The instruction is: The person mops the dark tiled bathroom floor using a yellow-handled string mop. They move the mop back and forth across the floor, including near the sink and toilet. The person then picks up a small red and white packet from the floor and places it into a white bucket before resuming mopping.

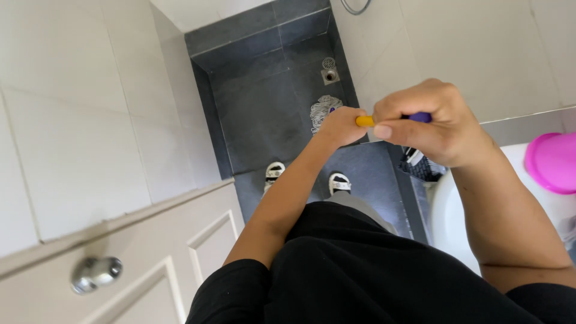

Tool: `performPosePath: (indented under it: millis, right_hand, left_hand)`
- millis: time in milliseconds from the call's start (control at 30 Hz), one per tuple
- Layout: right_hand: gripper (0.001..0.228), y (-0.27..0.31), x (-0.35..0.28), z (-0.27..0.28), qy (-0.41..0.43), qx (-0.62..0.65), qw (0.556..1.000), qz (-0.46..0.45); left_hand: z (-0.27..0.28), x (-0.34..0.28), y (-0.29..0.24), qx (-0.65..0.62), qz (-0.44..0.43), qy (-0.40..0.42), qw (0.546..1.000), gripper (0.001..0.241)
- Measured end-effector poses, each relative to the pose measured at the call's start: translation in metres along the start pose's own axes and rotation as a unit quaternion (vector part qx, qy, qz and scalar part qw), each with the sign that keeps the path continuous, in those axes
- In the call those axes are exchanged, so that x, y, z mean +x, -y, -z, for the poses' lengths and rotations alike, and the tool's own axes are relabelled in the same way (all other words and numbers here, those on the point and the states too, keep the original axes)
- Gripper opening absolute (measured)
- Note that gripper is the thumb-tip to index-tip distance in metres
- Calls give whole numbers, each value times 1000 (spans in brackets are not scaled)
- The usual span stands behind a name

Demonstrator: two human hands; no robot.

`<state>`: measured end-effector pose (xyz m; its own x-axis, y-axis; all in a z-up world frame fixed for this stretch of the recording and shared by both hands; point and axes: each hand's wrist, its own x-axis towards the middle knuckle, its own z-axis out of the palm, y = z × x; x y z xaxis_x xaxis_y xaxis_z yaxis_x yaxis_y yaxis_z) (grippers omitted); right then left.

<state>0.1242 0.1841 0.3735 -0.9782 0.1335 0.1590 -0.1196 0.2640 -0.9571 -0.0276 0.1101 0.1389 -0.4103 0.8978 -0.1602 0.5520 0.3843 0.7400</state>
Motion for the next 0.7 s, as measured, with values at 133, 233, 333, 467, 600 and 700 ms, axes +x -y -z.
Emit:
performPosePath:
  millis: [133,233,333,467,600,700]
  right_hand:
    - [16,4,2,-40,-61,66,994,59]
    - [21,1,-6,-76,-151,47,983,98]
    - [20,-17,-6,-109,-188,39,970,148]
    - [18,-52,0,-159,-252,58,947,191]
    - [18,-101,8,-194,-306,60,935,170]
    - [23,-129,14,-221,-314,74,936,141]
  left_hand:
    - [18,4,33,60,-52,18,997,21]
    - [33,-2,50,98,-95,61,989,20]
    - [49,-2,80,176,-110,105,973,22]
    - [71,0,128,220,-111,143,959,28]
    - [77,20,180,261,-50,176,948,25]
    - [46,43,257,239,-51,125,962,27]
